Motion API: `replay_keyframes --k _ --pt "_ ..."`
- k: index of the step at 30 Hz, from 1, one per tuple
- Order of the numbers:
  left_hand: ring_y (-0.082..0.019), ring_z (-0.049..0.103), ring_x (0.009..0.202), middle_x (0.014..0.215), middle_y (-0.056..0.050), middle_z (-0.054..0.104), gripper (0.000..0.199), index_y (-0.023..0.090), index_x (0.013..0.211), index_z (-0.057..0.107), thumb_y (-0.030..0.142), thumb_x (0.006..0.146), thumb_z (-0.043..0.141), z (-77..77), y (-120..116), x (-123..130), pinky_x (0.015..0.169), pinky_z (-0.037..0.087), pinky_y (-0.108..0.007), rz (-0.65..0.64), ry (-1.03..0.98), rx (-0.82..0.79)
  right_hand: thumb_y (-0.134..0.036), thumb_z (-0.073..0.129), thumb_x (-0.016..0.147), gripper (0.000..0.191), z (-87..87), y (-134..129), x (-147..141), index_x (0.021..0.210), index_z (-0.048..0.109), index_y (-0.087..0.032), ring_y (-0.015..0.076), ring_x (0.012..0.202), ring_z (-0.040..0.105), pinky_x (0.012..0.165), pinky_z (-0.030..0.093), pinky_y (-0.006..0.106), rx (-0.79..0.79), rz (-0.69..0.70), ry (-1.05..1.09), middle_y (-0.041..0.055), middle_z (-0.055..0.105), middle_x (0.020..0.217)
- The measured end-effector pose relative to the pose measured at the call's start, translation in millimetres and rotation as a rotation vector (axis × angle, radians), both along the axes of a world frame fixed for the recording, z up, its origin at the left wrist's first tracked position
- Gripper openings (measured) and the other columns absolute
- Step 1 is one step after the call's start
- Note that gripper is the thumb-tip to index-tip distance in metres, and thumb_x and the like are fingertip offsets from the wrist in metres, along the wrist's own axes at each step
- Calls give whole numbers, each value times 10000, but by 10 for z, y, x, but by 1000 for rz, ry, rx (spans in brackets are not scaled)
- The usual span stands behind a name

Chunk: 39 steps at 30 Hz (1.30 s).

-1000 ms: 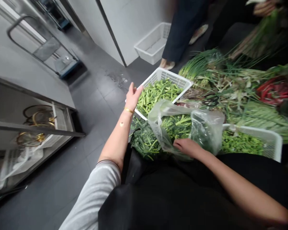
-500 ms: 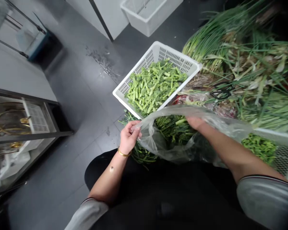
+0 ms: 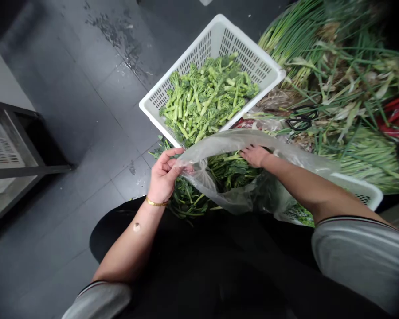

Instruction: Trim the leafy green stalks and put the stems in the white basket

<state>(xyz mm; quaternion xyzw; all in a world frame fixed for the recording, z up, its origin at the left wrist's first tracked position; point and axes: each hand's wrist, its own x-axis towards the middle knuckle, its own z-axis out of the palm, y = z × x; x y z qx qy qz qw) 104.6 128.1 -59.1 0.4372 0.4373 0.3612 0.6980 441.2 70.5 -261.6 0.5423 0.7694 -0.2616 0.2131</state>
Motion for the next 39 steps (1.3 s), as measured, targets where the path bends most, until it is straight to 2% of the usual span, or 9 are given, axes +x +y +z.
replay_keyframes --k 6,12,15,20,23,26,31,35,39 --pt "-143 648 594 683 -17 690 371 163 1046 606 373 759 710 -36 -96 -10 628 532 -278 -12 24 34 -157 456 839 472 92 -507 -313 1298 450 -49 341 1145 470 908 360 468 -30 -141 -162 289 486 1250" --pt "-147 627 589 682 -23 669 371 155 1039 589 433 799 643 -90 -99 -64 640 533 -312 -105 125 128 -142 441 818 444 408 -437 -398 1244 488 -26 307 938 622 776 438 402 -95 -243 -173 258 617 1068" --pt "-184 639 722 791 -60 665 391 144 1051 588 446 805 624 86 -116 -139 706 534 -355 -89 386 409 -218 546 763 513 884 -460 -255 1258 507 -90 289 930 638 749 461 355 -154 -249 -123 198 656 1057" --pt "-256 518 1163 1227 -134 568 514 188 1264 507 375 804 641 791 -556 -194 970 442 -441 -77 561 1006 -382 633 690 619 2051 -742 -267 1252 542 -140 247 904 635 761 487 297 -238 -351 348 90 680 1025" --pt "-280 467 1246 1287 -122 545 625 232 1303 494 430 746 698 1131 -865 -253 1049 364 -462 -216 362 1097 -414 698 621 564 2673 -832 -648 1107 633 -136 248 885 636 790 500 309 -409 -418 807 52 695 912" --pt "-279 473 1241 1271 -123 559 569 236 1287 517 456 780 652 1305 -987 -462 1054 342 -447 -172 293 992 -384 691 628 460 3048 -830 -1206 1011 655 -131 223 836 649 781 510 316 -634 -410 1099 53 706 855" --pt "-293 598 1020 948 -113 666 495 201 992 658 495 611 775 1344 -1078 -989 953 404 -394 -611 537 904 -345 684 590 421 3146 -806 -2027 949 648 -128 217 718 672 685 545 326 -943 -383 1225 76 721 806" --pt "-298 625 839 632 -86 582 308 193 597 572 428 610 771 1215 -1173 -1261 835 436 -369 -597 862 765 -336 655 645 351 3076 -876 -2345 937 643 -142 216 708 686 652 558 328 -998 -543 1212 90 721 809" --pt "-247 610 709 639 -60 582 324 212 562 546 396 524 810 1221 -1165 -1291 726 452 -323 -630 719 772 -306 664 648 283 3046 -960 -2368 885 654 -152 205 679 686 650 565 324 -959 -647 1168 68 721 764"
